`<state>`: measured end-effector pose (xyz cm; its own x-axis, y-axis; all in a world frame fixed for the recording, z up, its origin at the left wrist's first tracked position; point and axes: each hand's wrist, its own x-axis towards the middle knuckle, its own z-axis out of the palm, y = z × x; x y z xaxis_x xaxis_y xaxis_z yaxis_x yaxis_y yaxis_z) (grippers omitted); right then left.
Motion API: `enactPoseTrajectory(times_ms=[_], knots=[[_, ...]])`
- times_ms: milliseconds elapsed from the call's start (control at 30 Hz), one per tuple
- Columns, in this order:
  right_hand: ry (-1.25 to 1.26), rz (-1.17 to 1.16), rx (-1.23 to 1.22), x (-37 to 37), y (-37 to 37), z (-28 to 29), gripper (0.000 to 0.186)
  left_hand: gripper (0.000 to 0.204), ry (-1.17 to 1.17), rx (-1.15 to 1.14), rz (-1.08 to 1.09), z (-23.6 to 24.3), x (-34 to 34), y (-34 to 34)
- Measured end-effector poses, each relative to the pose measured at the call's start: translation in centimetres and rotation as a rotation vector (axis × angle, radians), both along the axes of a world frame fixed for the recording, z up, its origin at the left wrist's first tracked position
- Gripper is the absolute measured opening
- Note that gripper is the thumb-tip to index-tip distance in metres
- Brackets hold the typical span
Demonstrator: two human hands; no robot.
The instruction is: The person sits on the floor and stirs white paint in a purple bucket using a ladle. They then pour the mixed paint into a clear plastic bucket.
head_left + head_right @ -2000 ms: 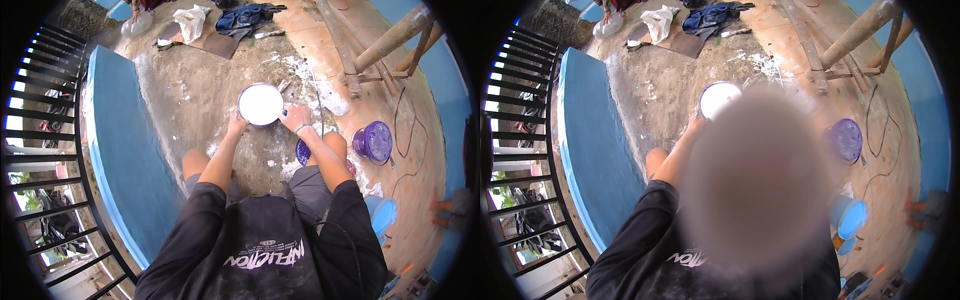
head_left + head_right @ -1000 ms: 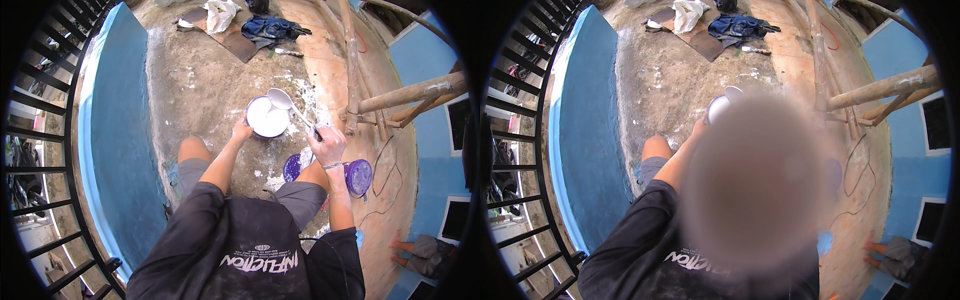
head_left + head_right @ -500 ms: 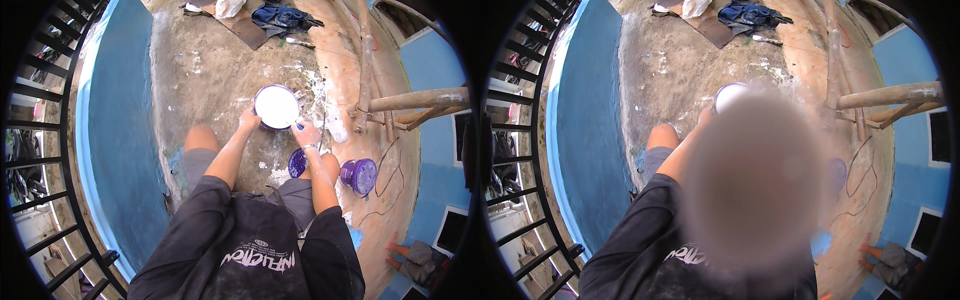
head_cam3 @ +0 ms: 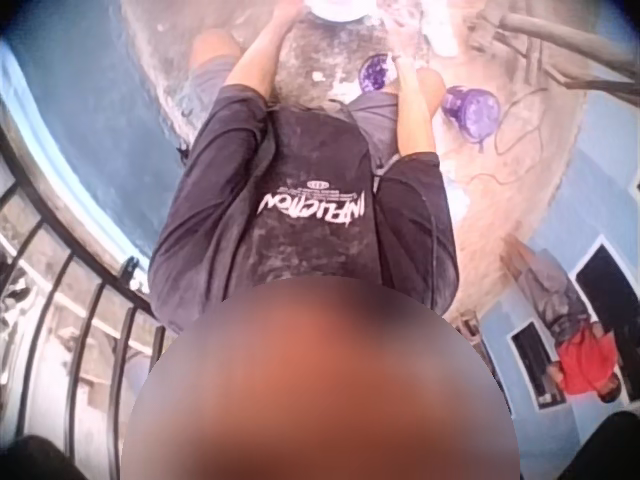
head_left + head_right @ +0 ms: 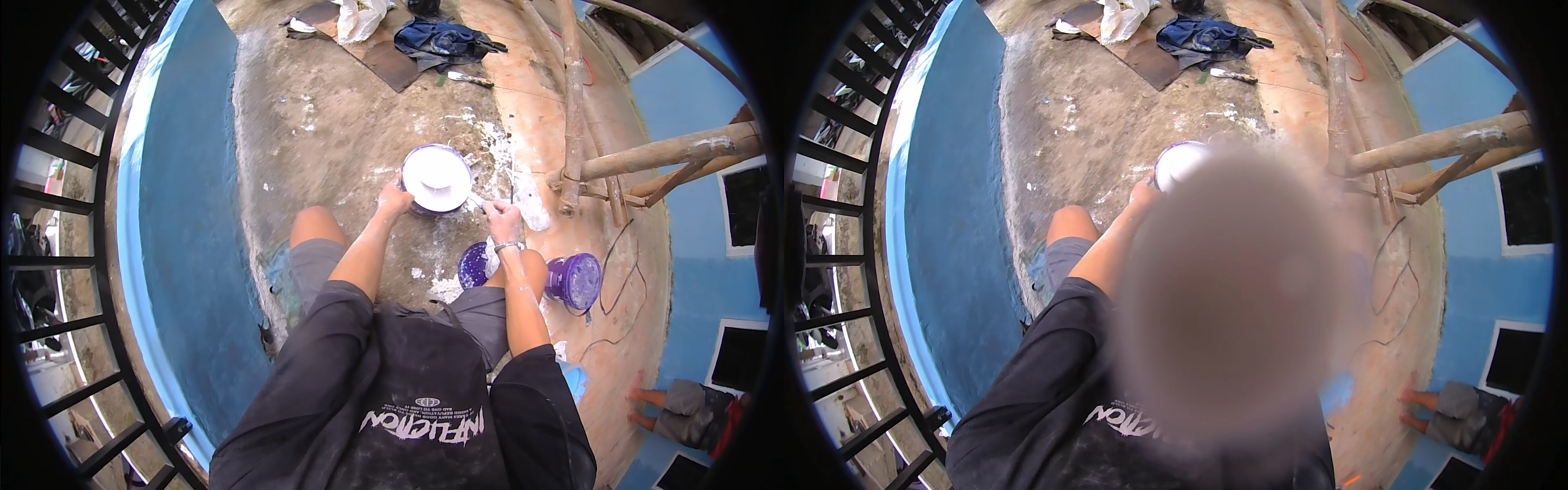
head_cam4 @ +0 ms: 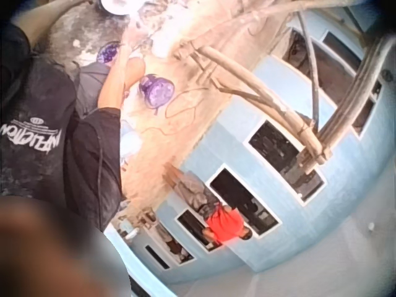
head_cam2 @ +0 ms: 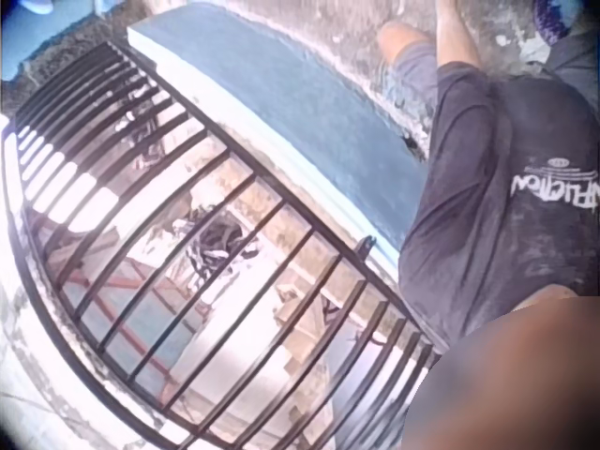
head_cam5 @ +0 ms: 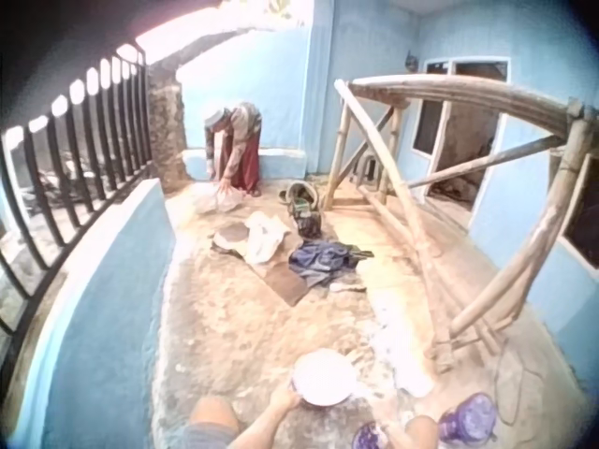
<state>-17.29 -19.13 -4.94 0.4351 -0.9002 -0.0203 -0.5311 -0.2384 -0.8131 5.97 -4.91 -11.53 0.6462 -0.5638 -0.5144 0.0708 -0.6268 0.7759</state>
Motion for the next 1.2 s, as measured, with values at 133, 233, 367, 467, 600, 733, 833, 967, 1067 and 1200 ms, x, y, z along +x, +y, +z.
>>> enactPoseTrajectory(times_ms=[133, 233, 367, 467, 600, 733, 833, 967, 1067, 1200], knots=[[0.039, 0.046, -0.159, -0.9, 0.0, 5.9, 0.023, 0.084, 0.019, 0.014, 0.012, -0.2, 0.2, -0.1], [0.031, 0.05, -0.333, -1.1, 0.4, 10.1, 0.021, 0.083, 0.034, 0.012, 0.018, -0.8, 0.2, -0.1], [-0.015, 0.067, -0.527, -1.0, 1.4, 14.9, 0.018, 0.084, 0.043, 0.003, 0.021, -1.5, 0.2, -0.1], [-0.032, 0.019, -0.568, -1.1, 1.9, 17.9, 0.016, 0.084, 0.041, 0.007, 0.028, -1.5, 0.2, -0.1], [-0.061, 0.011, -0.681, -1.6, 2.1, 21.2, 0.015, 0.081, 0.044, 0.0, 0.048, -1.1, 0.1, 0.0], [-0.063, 0.111, -0.941, -2.2, 1.6, 23.6, 0.012, 0.079, 0.059, -0.004, 0.049, -0.9, 0.0, 0.1], [-0.027, 0.202, -1.048, -2.8, 1.5, 24.1, 0.01, 0.079, 0.06, -0.016, 0.058, -1.2, 0.0, 0.0], [0.01, 0.21, -1.054, -2.5, 1.8, 20.8, 0.009, 0.08, 0.027, -0.008, 0.035, -1.8, 0.2, -0.1], [0.113, 0.343, -1.039, -1.3, 1.6, 16.1, 0.007, 0.081, 0.034, 0.0, 0.026, -1.8, 0.2, -0.1], [0.292, 0.528, -1.014, 0.9, -0.1, 9.8, 0.007, 0.081, 0.054, -0.01, 0.044, -1.4, 0.2, -0.1]])
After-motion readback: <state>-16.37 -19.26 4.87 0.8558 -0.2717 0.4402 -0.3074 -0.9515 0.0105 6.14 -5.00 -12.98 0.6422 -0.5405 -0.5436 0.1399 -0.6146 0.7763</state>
